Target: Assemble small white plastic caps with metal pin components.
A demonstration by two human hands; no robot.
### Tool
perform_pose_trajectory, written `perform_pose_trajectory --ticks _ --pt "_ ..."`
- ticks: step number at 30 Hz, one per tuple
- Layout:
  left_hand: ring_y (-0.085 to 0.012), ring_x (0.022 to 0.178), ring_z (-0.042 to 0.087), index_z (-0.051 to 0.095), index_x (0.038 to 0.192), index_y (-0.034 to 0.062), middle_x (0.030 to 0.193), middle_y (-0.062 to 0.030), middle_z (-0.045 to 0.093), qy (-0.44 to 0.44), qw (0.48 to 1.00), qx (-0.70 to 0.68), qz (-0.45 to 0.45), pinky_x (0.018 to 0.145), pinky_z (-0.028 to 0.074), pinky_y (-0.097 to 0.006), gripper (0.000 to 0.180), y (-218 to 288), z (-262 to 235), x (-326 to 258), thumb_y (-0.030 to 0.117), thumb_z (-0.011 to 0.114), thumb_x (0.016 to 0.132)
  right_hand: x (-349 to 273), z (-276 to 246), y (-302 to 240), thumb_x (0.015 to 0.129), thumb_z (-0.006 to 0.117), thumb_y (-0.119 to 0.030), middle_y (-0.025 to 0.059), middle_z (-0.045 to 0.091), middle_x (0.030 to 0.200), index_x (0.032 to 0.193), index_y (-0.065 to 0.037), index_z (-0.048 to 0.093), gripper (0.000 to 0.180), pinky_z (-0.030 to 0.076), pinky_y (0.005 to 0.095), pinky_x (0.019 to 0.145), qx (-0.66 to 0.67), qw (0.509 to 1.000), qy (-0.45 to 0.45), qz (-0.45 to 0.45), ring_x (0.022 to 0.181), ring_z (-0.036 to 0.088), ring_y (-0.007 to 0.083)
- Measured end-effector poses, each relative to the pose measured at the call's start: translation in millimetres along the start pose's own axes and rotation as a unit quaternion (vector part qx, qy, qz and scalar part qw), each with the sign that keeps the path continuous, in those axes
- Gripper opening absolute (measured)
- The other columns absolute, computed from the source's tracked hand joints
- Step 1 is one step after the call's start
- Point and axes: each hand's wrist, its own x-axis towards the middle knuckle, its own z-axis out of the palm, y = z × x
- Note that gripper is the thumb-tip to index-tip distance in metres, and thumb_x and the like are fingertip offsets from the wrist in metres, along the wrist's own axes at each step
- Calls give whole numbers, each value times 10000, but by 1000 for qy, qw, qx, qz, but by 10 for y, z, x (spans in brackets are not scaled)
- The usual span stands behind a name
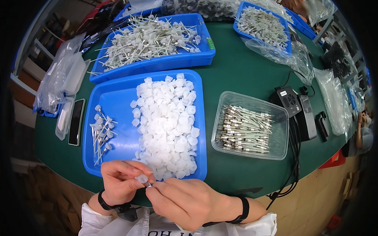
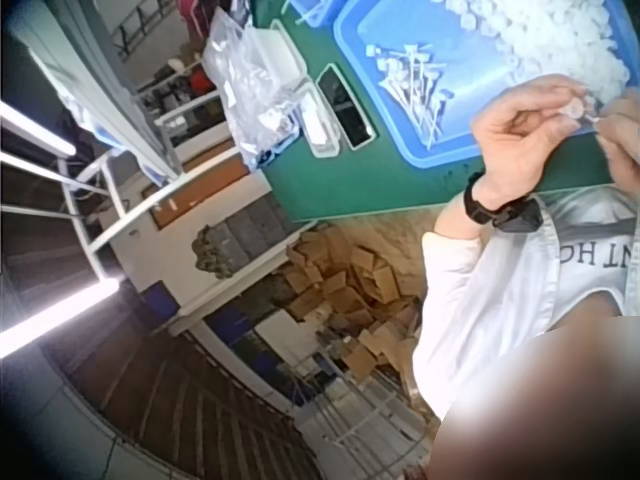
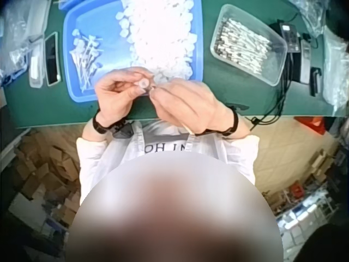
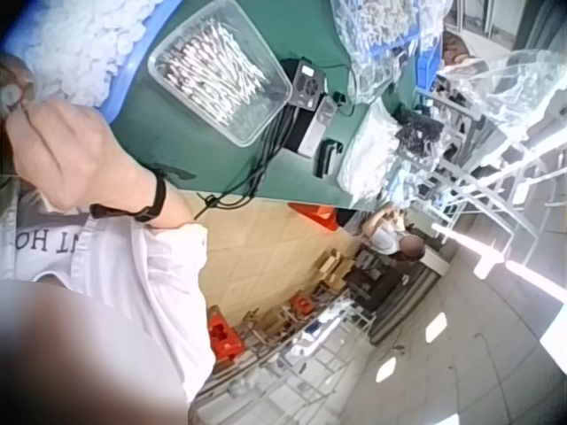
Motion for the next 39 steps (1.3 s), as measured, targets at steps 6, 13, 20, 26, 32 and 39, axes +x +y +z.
perform_pose_trajectory --ticks 6,13,20,26,32,39 --pt "-280 894 644 615 948 -68 1030 -291 598 19 997 66 29 756 551 -345 196 -22 -2 3 -142 603 767 90 -4 -52 657 650 19 126 611 720 847 69 594 204 498 253 459 -54 998 -28 -5 555 606 200" --pt "-262 883 651 624 935 -57 1015 -271 614 32 993 106 36 751 551 -323 184 2 2 -9 -131 611 767 20 11 -20 657 649 24 130 612 722 848 70 591 205 498 257 458 -38 999 -23 -8 557 607 201" --pt "-298 907 639 627 964 -51 1029 -278 606 7 999 44 3 771 545 -361 206 16 -27 13 -126 606 773 44 11 -17 658 675 53 126 617 736 867 50 594 224 508 269 495 47 997 -3 60 584 621 223" --pt "-291 868 651 642 963 -37 992 -262 625 -1 995 101 23 725 552 -349 213 47 -21 40 -114 621 765 2 31 12 715 624 37 180 580 819 907 119 554 220 487 268 478 43 999 -20 19 591 584 221" --pt "-279 752 652 661 912 11 911 -235 647 -2 974 221 51 617 538 -341 142 78 15 54 23 687 774 15 25 18 721 629 26 183 573 819 906 123 556 221 487 272 479 46 998 -27 18 606 587 233" --pt "-270 820 651 660 940 -39 916 -214 651 -35 963 250 92 685 527 -307 239 106 41 125 -130 642 720 13 20 72 723 644 14 173 589 825 950 103 567 256 500 273 510 74 996 -33 38 634 609 235"
